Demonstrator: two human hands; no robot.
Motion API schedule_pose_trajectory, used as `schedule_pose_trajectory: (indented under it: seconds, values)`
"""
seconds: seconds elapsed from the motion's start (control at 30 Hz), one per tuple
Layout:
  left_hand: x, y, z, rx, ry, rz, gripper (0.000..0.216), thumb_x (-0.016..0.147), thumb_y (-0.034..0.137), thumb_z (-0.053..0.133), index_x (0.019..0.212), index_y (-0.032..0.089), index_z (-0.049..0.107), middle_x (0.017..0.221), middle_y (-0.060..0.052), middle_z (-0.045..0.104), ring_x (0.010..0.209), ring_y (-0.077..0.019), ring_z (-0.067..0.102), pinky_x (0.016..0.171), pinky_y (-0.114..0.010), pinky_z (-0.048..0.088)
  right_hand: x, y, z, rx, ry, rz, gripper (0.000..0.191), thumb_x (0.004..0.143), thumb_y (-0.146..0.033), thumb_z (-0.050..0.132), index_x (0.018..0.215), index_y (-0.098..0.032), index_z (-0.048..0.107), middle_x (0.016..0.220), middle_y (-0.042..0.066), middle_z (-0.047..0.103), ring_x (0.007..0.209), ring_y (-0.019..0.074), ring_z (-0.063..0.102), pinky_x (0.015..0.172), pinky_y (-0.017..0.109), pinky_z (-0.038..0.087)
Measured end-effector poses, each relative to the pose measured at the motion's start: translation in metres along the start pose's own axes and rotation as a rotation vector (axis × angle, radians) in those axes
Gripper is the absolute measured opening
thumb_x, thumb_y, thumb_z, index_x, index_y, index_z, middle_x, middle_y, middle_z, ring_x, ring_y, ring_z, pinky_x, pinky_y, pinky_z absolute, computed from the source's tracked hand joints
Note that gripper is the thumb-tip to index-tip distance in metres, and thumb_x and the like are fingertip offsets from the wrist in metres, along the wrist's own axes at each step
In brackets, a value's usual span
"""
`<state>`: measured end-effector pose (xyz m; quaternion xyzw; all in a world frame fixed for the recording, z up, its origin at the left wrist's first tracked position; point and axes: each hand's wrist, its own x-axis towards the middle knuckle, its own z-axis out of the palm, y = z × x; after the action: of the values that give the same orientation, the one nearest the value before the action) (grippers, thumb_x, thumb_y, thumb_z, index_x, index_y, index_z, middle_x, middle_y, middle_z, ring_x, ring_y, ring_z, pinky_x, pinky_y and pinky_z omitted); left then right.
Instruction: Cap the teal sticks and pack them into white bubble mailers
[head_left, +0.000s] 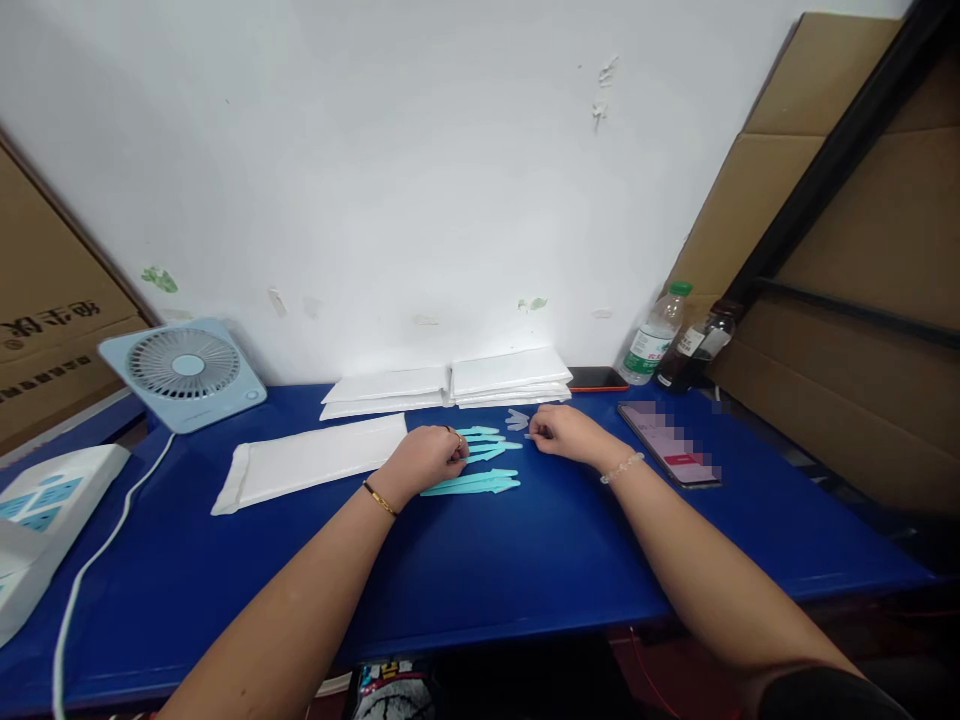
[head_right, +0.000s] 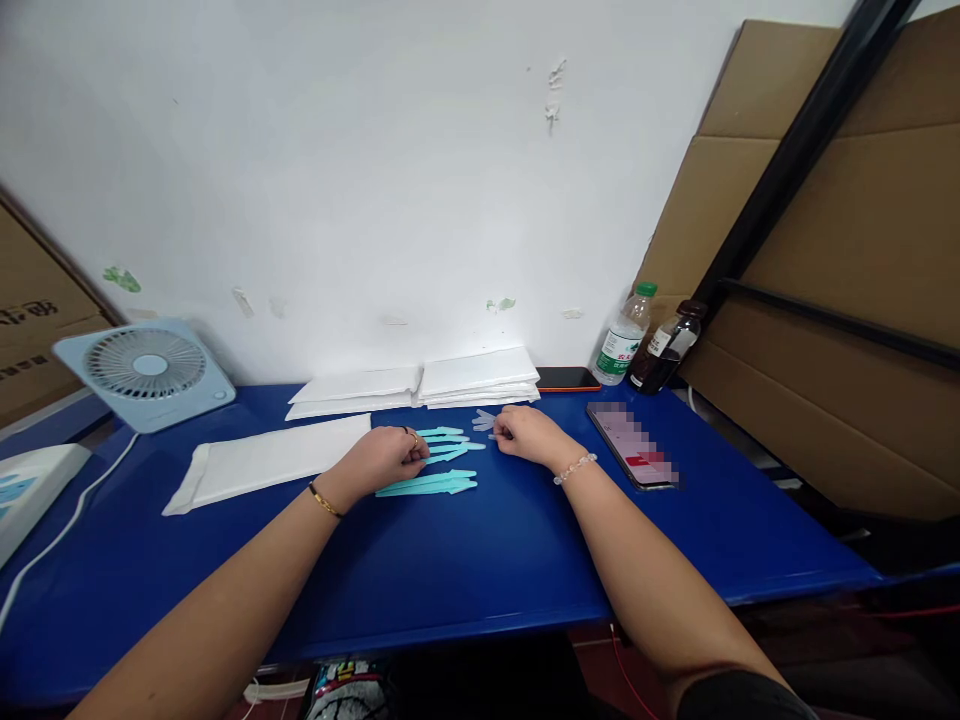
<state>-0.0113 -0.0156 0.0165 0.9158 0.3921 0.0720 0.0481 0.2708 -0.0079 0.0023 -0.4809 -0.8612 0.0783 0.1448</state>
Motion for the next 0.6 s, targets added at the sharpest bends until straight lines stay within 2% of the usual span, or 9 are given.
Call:
schedule_pose_trajectory:
  seconds: [0.1,0.27,0.6]
  values:
    - [0.002,0.001,0.001,0.077,0.02,-0.002,0.018,0.075,0.018,0.049,0.071,0.021,0.067,0.07,-0.002,0.066,0.064,-0.0157,0.058,0.056,-0.025,0.035,-0.004,-0.006,0.0,0.138,-0.042,-0.014,0.009,0.072,-0.011,0.058,0.076,-0.016,0.064,0.075,0.003,0.064,0.063,0.013,0.057,0.059,0.023,0.041]
    - [0.003,-0.002,0.005,0.042,0.039,0.02,0.019,0.076,0.019,0.049,0.071,0.021,0.067,0.071,-0.002,0.067,0.064,-0.015,0.058,0.056,-0.024,0.034,-0.006,-0.018,0.003,0.357,-0.07,-0.021,0.011,0.077,-0.016,0.058,0.085,-0.017,0.066,0.074,0.002,0.066,0.064,0.0132,0.06,0.059,0.023,0.046]
    - [0.007,-0.001,0.01,-0.013,0.04,0.061,0.018,0.079,0.02,0.05,0.078,0.021,0.069,0.076,-0.002,0.068,0.071,-0.0161,0.06,0.061,-0.024,0.039,0.0,-0.033,0.007,0.297,-0.028,-0.131,0.011,0.082,-0.017,0.057,0.084,-0.019,0.067,0.078,0.001,0.068,0.069,0.0135,0.061,0.064,0.026,0.049]
